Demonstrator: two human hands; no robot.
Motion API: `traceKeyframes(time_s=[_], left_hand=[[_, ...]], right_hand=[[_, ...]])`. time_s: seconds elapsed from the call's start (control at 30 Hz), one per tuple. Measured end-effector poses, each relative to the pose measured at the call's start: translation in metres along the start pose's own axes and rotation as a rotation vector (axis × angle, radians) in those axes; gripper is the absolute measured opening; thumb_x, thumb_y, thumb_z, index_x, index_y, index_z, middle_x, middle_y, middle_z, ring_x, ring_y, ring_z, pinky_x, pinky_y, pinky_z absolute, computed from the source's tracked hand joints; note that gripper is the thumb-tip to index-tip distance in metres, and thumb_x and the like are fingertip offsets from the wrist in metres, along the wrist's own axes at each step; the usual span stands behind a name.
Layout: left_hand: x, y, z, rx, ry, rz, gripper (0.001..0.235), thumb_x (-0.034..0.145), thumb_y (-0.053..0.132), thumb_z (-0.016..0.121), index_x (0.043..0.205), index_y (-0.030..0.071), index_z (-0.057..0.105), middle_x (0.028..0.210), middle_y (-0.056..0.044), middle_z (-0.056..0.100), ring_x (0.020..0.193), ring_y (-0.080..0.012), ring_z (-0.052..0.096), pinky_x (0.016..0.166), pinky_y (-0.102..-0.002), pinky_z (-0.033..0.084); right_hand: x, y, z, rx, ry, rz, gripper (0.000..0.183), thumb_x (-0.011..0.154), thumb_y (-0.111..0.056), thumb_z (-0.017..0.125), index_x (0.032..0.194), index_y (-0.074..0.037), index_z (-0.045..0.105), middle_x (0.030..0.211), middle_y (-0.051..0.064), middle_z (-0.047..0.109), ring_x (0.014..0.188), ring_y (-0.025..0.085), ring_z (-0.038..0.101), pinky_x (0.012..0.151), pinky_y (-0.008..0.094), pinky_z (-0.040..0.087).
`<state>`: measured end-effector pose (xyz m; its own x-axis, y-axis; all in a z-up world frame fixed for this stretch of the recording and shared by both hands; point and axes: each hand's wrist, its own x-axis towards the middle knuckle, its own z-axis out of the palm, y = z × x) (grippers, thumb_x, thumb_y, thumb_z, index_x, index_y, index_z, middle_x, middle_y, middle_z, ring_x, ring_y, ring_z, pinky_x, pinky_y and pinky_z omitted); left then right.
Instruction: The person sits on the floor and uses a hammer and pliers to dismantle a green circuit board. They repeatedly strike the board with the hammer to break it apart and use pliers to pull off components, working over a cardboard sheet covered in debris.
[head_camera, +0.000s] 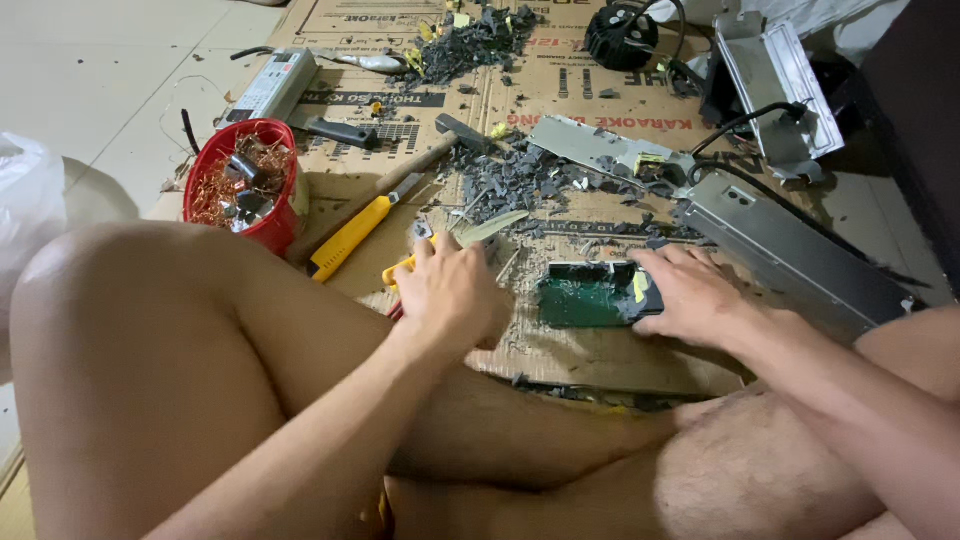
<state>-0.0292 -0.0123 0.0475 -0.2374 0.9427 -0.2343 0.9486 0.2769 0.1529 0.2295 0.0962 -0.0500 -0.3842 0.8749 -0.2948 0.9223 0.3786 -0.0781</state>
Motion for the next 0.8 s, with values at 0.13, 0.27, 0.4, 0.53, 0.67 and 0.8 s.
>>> traceKeyframes(time_s=[0.13, 0.27, 0.4, 0.53, 0.67, 0.8], left_hand=[[0.062, -0.035, 0.074, -0.035, -0.154, 0.002, 0.045, 0.087, 0.029, 0.057, 0.127, 0.01, 0.063, 0.126, -0.018, 0.063, 0.119, -0.0409, 0.064, 0.088, -0.06, 0.055], [0.062, -0.021, 0.069, 0.046, -0.167, -0.005, 0.049, 0.092, 0.029, 0.055, 0.136, 0.009, 0.052, 0.128, -0.02, 0.057, 0.114, -0.0432, 0.066, 0.085, -0.063, 0.056], [0.05, -0.019, 0.054, 0.263, -0.107, 0.135, 0.036, 0.094, 0.015, 0.046, 0.126, 0.002, 0.055, 0.119, -0.015, 0.064, 0.115, -0.0365, 0.067, 0.092, -0.049, 0.057], [0.057, -0.024, 0.06, 0.158, -0.111, 0.125, 0.038, 0.087, 0.02, 0.047, 0.117, -0.002, 0.055, 0.113, -0.018, 0.067, 0.11, -0.0391, 0.07, 0.09, -0.048, 0.058], [0.046, -0.027, 0.053, 0.113, -0.078, 0.109, 0.048, 0.075, 0.018, 0.062, 0.115, -0.008, 0.061, 0.108, -0.021, 0.069, 0.109, -0.0409, 0.069, 0.092, -0.05, 0.057], [0.054, -0.049, 0.05, -0.095, -0.142, 0.104, 0.066, 0.074, 0.026, 0.065, 0.127, -0.013, 0.057, 0.123, -0.031, 0.067, 0.124, -0.0453, 0.062, 0.105, -0.053, 0.049]], right_hand=[[0.009, 0.011, 0.01, -0.05, -0.049, 0.035, 0.115, 0.061, -0.06, 0.092, 0.153, -0.019, 0.037, 0.146, 0.013, 0.051, 0.142, 0.034, 0.046, 0.122, 0.044, 0.03], [0.026, 0.026, 0.025, -0.062, -0.027, 0.059, 0.12, 0.052, -0.064, 0.096, 0.15, -0.023, 0.041, 0.143, 0.012, 0.053, 0.138, 0.033, 0.05, 0.118, 0.044, 0.034], [0.027, 0.025, 0.018, -0.045, -0.057, 0.033, 0.116, 0.054, -0.056, 0.098, 0.149, -0.02, 0.042, 0.142, 0.015, 0.055, 0.135, 0.038, 0.053, 0.115, 0.046, 0.037], [0.022, 0.022, 0.011, 0.001, -0.076, -0.008, 0.108, 0.057, -0.05, 0.1, 0.144, -0.016, 0.046, 0.141, 0.016, 0.054, 0.138, 0.043, 0.05, 0.117, 0.052, 0.036], [0.021, 0.016, 0.008, 0.034, -0.049, -0.008, 0.098, 0.059, -0.039, 0.099, 0.14, -0.014, 0.05, 0.142, 0.016, 0.053, 0.137, 0.045, 0.046, 0.106, 0.065, 0.042], [0.008, 0.005, -0.004, 0.055, -0.037, -0.044, 0.09, 0.061, -0.033, 0.097, 0.136, -0.01, 0.051, 0.139, 0.018, 0.054, 0.137, 0.048, 0.045, 0.098, 0.07, 0.045]])
